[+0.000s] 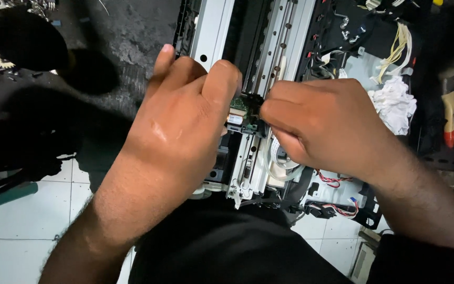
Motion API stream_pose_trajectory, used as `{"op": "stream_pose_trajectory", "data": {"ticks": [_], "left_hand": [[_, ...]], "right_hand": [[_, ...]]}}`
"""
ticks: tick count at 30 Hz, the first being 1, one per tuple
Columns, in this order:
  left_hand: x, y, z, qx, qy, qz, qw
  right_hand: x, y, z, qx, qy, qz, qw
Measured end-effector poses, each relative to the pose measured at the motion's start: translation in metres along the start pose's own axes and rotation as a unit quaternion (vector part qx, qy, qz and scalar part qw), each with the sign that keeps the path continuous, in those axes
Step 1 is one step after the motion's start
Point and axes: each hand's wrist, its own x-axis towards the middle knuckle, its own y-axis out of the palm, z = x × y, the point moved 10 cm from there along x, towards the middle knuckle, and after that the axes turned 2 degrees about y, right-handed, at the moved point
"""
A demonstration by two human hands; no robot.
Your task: Cleaning a printer component and connecting ribbon cables to a circuit board.
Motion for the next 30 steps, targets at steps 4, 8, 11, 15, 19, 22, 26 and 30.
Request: {"op": "stream_pose_trajectory", "data": {"ticks": [4,8,11,15,19,22,26,30], "left_hand": [[0.002,0.002,0.001,-0.018,-0.013,0.015,1.000],[0.001,0.003,0.000,0.002,0.000,-0.001,1.000],[0.000,0.002,-0.004,0.008,0.019,-0.005,1.000],[0.001,0.003,-0.004,0.000,0.024,-0.002,1.000],[0.001,0.006,0.001,-0.005,0.017,0.004,1.000],[0.000,0.004,0.002,0.010,0.024,-0.006,1.000],[-0.003,0.000,0.001,0.001,0.034,-0.018,0.999],[-0.003,0.000,0.003,-0.006,0.033,-0.006,0.999]], "right_hand": [[-0.001,-0.001,0.002,0.010,-0.011,-0.017,1.000],[-0.001,0.000,0.001,0.014,-0.012,-0.012,1.000],[-0.002,0.002,0.002,-0.002,-0.021,-0.006,1.000],[-0.003,0.002,0.002,-0.007,-0.027,-0.009,1.000],[0.000,-0.005,-0.003,-0.003,0.016,0.033,0.999],[-0.001,-0.031,-0.013,0.143,0.086,-0.019,0.986],[-0.009,-0.023,-0.015,0.285,0.200,-0.035,0.937],[-0.010,-0.009,-0.010,0.352,0.282,-0.009,0.893]]}}
